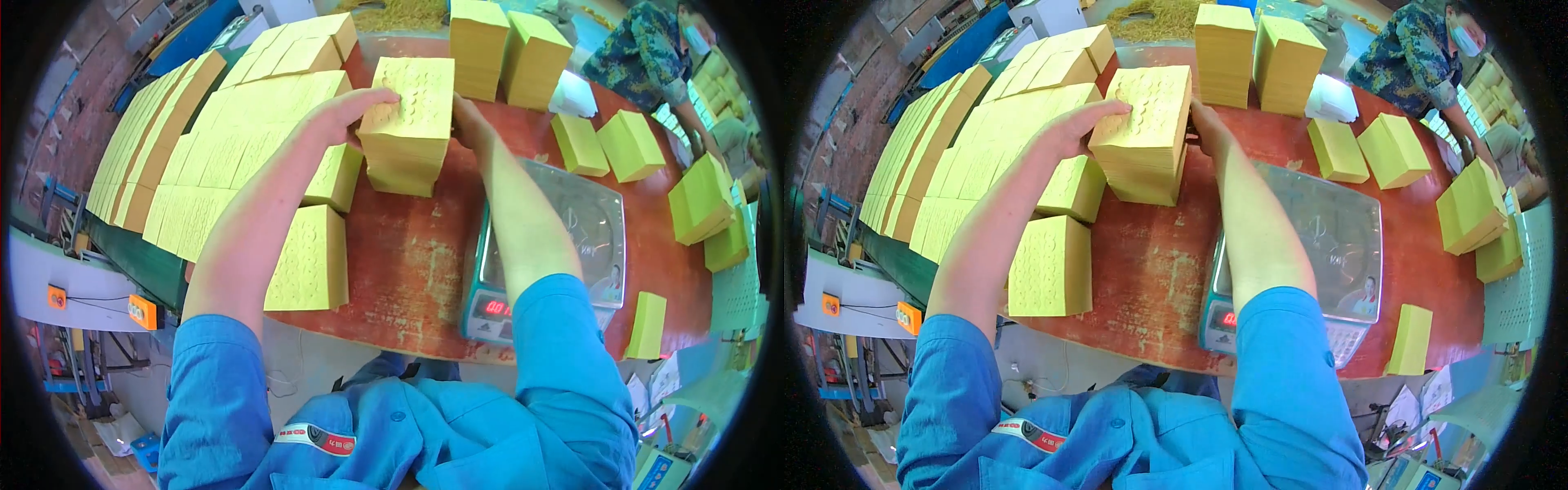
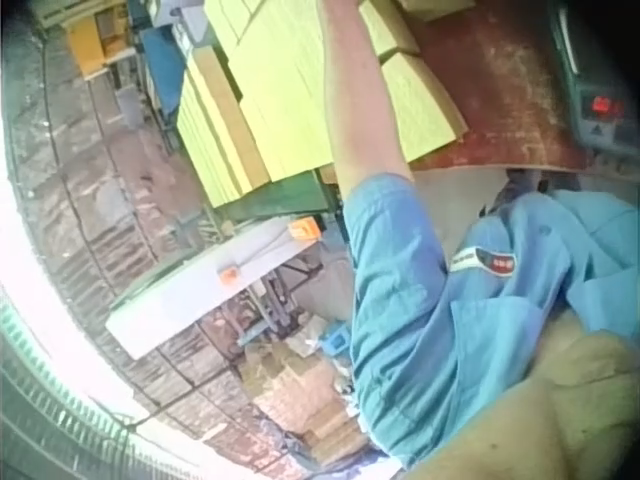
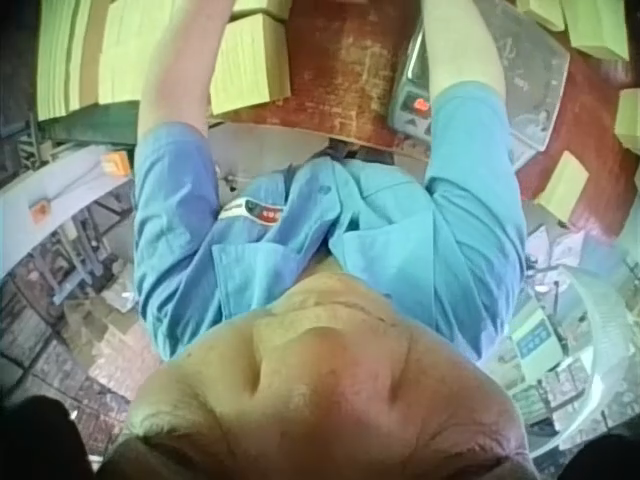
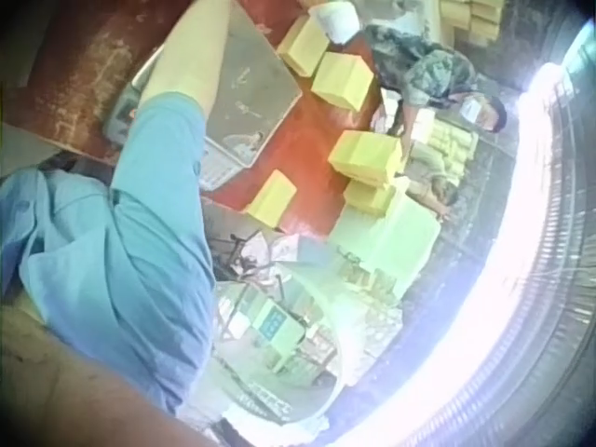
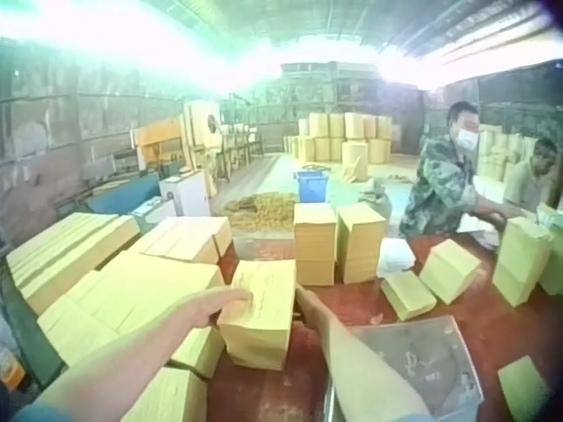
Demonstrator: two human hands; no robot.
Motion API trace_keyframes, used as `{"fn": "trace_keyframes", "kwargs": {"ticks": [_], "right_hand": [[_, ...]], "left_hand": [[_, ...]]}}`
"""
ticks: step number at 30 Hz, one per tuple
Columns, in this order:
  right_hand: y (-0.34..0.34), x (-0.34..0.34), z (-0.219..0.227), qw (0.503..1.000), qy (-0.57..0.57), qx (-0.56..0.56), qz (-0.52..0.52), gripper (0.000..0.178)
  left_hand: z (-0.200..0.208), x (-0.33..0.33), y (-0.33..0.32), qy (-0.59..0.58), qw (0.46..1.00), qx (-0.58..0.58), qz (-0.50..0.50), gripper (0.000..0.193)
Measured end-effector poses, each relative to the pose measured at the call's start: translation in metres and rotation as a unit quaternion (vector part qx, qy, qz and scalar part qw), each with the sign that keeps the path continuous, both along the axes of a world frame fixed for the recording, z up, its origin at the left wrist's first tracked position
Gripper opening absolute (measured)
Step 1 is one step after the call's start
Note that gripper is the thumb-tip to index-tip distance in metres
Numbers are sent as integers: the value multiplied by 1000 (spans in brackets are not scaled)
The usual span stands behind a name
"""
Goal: Weighing and stacking bundles of yellow paper on a digital scale in a factory setting.
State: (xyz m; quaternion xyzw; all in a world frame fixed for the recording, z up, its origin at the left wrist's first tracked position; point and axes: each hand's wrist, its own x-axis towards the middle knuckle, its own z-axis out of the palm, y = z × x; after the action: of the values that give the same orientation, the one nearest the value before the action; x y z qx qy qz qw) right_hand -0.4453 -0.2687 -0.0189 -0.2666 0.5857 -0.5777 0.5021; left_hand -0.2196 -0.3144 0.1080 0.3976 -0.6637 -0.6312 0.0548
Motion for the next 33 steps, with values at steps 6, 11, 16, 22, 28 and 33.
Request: {"fn": "trace_keyframes", "kwargs": {"ticks": [6, 11, 16, 22, 28, 33], "right_hand": [[48, 24, 22, 993, 80, 54, 74, 54], [116, 58, 30, 985, 99, 47, 132, 45], [188, 119, 52, 964, 181, 106, 163, 45], [295, 198, 41, 936, 342, -51, -60, 41], [417, 272, -23, 974, -74, -12, -213, 26], [383, 302, -60, 898, -395, -48, -188, 34]], "left_hand": [[17, 42, 75, 7, 998, 67, 21, 48], [27, 89, 136, 15, 997, 80, -14, 44], [22, 151, 175, 35, 992, 122, 10, 51], [23, 193, 203, 13, 993, 102, -54, 72], [31, 166, 209, -14, 986, 155, -64, 74], [13, 176, 199, -33, 989, 133, -51, 71]]}}
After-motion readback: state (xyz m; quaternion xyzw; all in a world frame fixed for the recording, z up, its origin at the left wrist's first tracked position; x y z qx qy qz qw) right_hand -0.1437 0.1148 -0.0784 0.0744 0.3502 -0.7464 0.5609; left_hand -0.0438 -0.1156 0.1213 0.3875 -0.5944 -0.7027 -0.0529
